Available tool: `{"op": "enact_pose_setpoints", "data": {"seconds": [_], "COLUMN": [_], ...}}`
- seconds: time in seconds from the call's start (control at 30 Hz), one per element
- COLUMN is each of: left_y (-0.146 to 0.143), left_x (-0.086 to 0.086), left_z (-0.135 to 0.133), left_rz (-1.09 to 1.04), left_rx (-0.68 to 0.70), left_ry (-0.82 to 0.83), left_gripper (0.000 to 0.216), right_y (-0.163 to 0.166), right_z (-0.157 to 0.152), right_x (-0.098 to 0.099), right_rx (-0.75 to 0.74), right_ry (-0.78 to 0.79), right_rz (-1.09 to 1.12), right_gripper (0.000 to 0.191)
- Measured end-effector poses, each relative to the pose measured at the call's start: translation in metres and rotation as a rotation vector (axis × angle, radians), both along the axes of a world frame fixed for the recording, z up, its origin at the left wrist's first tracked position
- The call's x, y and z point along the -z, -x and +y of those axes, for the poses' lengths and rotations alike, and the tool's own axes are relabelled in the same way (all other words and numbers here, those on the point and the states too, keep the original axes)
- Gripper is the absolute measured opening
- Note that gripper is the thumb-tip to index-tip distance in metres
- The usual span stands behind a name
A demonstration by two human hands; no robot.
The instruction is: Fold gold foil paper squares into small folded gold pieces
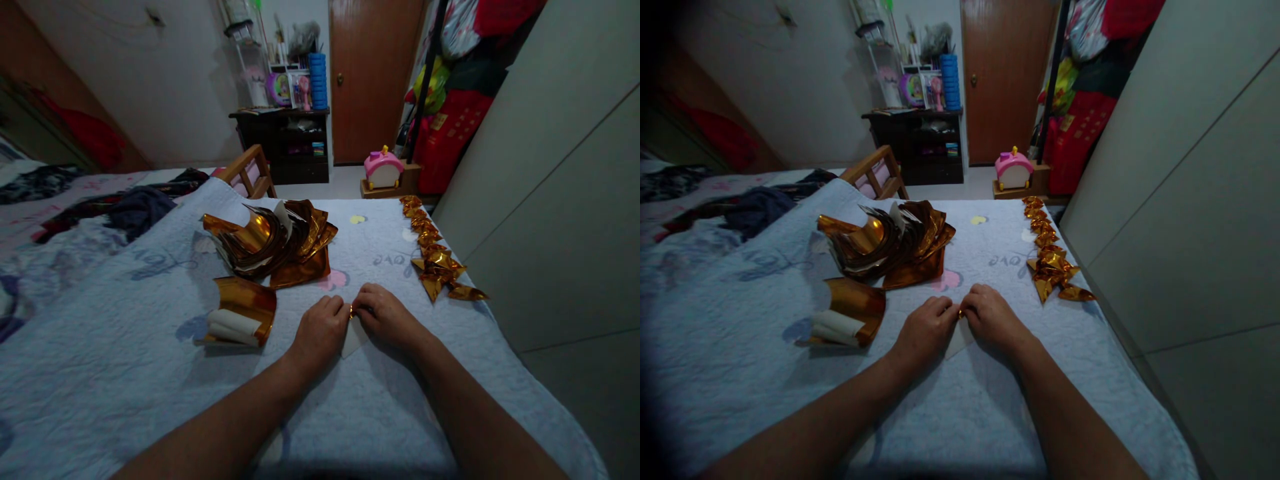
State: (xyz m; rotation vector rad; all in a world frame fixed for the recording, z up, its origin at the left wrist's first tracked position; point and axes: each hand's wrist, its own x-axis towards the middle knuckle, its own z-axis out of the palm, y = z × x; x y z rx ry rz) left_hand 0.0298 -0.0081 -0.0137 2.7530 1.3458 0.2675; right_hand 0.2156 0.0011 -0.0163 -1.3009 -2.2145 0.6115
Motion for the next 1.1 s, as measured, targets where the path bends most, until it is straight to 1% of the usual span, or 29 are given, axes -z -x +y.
{"op": "enact_pose_setpoints", "data": {"seconds": [0.33,0.67,0.87,1.1], "left_y": [0.0011,0.0005,-0.001,0.0007], "left_x": [0.0001,0.0011,-0.0009,-0.0013], "left_z": [-0.001,-0.0025,-0.0045,-0.0063], "left_rz": [-0.01,-0.001,0.018,0.021], "left_rx": [-0.015,-0.007,-0.032,-0.051], "left_ry": [0.01,0.005,0.024,0.021], "left_gripper": [0.011,0.009,0.012,0.009], "right_y": [0.0001,0.0,-0.0006,0.0003], "right_z": [0.0012,0.0014,0.0027,0.0024], "right_x": [0.0063,0.0067,0.0083,0.0073], "right_rx": [0.013,0.007,0.004,0.01], "right_ry": [-0.012,-0.017,-0.01,0.002], "right_rz": [-0.003,0.003,0.006,-0.016], "right_gripper": [0.02,0.02,0.021,0.02]}}
